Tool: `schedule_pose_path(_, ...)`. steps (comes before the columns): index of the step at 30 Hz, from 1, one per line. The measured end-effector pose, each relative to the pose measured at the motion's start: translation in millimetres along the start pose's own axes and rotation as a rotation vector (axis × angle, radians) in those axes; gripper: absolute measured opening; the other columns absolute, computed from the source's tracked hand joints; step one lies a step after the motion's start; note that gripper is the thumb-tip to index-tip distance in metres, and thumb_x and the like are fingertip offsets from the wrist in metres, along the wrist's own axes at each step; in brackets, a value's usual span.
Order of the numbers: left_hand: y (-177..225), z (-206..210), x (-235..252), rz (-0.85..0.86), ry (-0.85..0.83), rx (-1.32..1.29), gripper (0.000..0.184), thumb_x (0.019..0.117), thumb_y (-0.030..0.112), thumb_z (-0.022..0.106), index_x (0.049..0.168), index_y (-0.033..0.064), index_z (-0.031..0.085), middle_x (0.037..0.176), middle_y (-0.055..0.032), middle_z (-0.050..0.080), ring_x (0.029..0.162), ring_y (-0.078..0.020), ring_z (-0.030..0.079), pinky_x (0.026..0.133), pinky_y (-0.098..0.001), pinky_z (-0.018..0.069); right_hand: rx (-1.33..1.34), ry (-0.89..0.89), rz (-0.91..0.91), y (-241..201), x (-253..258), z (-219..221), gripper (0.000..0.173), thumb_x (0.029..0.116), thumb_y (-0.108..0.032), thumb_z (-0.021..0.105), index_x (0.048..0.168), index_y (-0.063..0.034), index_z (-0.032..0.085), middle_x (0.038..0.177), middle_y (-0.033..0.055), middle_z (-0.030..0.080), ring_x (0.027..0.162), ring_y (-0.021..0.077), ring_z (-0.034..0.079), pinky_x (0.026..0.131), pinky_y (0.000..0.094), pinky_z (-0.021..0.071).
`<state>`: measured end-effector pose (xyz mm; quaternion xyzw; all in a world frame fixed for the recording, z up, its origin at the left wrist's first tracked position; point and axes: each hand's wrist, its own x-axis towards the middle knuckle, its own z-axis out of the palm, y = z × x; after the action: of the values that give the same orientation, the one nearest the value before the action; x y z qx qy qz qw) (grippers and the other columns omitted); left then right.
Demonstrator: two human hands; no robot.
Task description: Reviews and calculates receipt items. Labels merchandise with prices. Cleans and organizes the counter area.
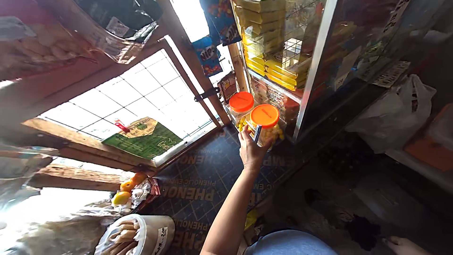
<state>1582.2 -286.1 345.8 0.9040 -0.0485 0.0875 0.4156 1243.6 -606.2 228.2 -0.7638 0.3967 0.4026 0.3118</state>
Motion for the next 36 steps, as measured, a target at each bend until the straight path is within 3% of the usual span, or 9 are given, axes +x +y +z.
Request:
schedule_pose_path(6,-14.8,-12.8,-27.2,0.179,0.026,-0.23,0.086,0.0809,0.035,0.086,0.149,0.0039,0.044,0.138,-0.0196,0.056,0.117,-0.0279,0.062,0.09,-0.0452,0.0558,-0.079,0.037,-0.047,-28.4,-6.0,24.7,0.042,0.111,-0.026,0.044,0.134,0.0049,0.062,0.127,0.0332,0.063,0.118,0.0479,0.061,0.103,0.0625,0.0428)
schedule_pose_path(8,-14.7,-17.5,-59.9,0.355,-0.021,-0.35,0.061,0.091,0.027,0.074,0.138,-0.0037,0.052,0.125,-0.0182,0.06,0.102,-0.0169,0.063,0.078,-0.0298,0.0553,-0.092,0.067,-0.059,-43.9,-11.6,42.7,0.04,0.1095,-0.02,0.047,0.143,0.0,0.056,0.136,0.0339,0.058,0.131,0.051,0.053,0.11,0.0657,0.038)
schedule_pose_path(11,-5.7,-17.8,-114.0,0.428,-0.528,-0.516,0.046,0.0926,0.015,0.068,0.129,-0.0097,0.056,0.103,-0.0132,0.067,0.081,-0.01,0.064,0.072,-0.0263,0.0567,0.122,0.014,-0.01,-57.4,-5.5,78.4,0.049,0.1056,-0.008,0.05,0.154,-0.0067,0.043,0.146,0.0286,0.053,0.133,0.0431,0.055,0.111,0.0601,0.0412)
schedule_pose_path(13,-6.7,-7.5,-139.8,0.365,-0.941,-0.482,0.041,0.0922,0.017,0.07,0.126,-0.0058,0.062,0.1,-0.0116,0.07,0.081,-0.0114,0.066,0.076,-0.0297,0.0577,0.451,-0.036,0.016,-58.0,0.9,109.0,0.044,0.1087,-0.007,0.043,0.153,-0.0123,0.043,0.13,0.016,0.062,0.09,0.0218,0.061,0.078,0.0399,0.0506)
schedule_pose_path(14,-11.0,1.9,-148.8,0.332,-1.121,-0.425,0.038,0.0939,0.02,0.069,0.122,-0.0044,0.064,0.098,-0.0119,0.069,0.081,-0.0139,0.065,0.077,-0.0321,0.0566,0.69,-0.051,0.013,-59.7,-0.6,123.6,0.038,0.1103,-0.009,0.04,0.148,-0.013,0.046,0.111,0.0073,0.062,0.065,0.0094,0.049,0.056,0.0268,0.041)
schedule_pose_path(19,-29.0,59.8,-172.7,0.106,-1.63,-0.031,0.042,0.1077,0.014,0.046,0.145,-0.003,0.05,0.131,-0.026,0.062,0.119,-0.0339,0.063,0.106,-0.0482,0.0471,1.653,-0.143,-0.095,-74.6,-22.4,154.1,0.031,0.1046,-0.009,0.038,0.128,-0.0061,0.058,0.102,0.0027,0.069,0.052,-0.0005,0.042,0.046,0.0167,0.0349)
schedule_pose_path(27,-19.9,158.2,-229.1,0.123,-1.803,-0.161,0.048,0.0996,0.011,0.061,0.144,-0.0059,0.051,0.143,-0.0299,0.05,0.127,-0.0365,0.055,0.108,-0.0449,0.0463,1.918,-0.109,0.051,-48.8,-3.1,151.8,0.036,0.1117,-0.03,0.039,0.09,-0.0128,0.063,0.057,-0.008,0.049,0.044,-0.0019,0.04,0.043,0.0126,0.0353)
schedule_pose_path(31,-53.2,216.1,-233.8,-0.063,-1.722,-0.083,0.042,0.1045,0.021,0.055,0.142,0.0012,0.055,0.135,-0.0208,0.061,0.116,-0.0268,0.065,0.1,-0.0411,0.0529,2.001,-0.13,0.099,3.5,52.1,143.9,0.043,0.1131,-0.034,0.03,0.109,-0.007,0.064,0.071,-0.0043,0.06,0.045,-0.0032,0.04,0.042,0.0114,0.0339)
schedule_pose_path(36,-174.2,263.3,-244.7,-0.034,-1.611,0.282,0.038,0.0984,0.017,0.062,0.128,-0.0059,0.064,0.133,-0.0264,0.061,0.128,-0.0367,0.057,0.113,-0.0504,0.0425,2.089,0.032,0.35,53.2,110.4,142.0,0.043,0.1126,-0.035,0.033,0.112,-0.0034,0.063,0.073,-0.0009,0.065,0.04,-0.0018,0.04,0.037,0.0127,0.0335)
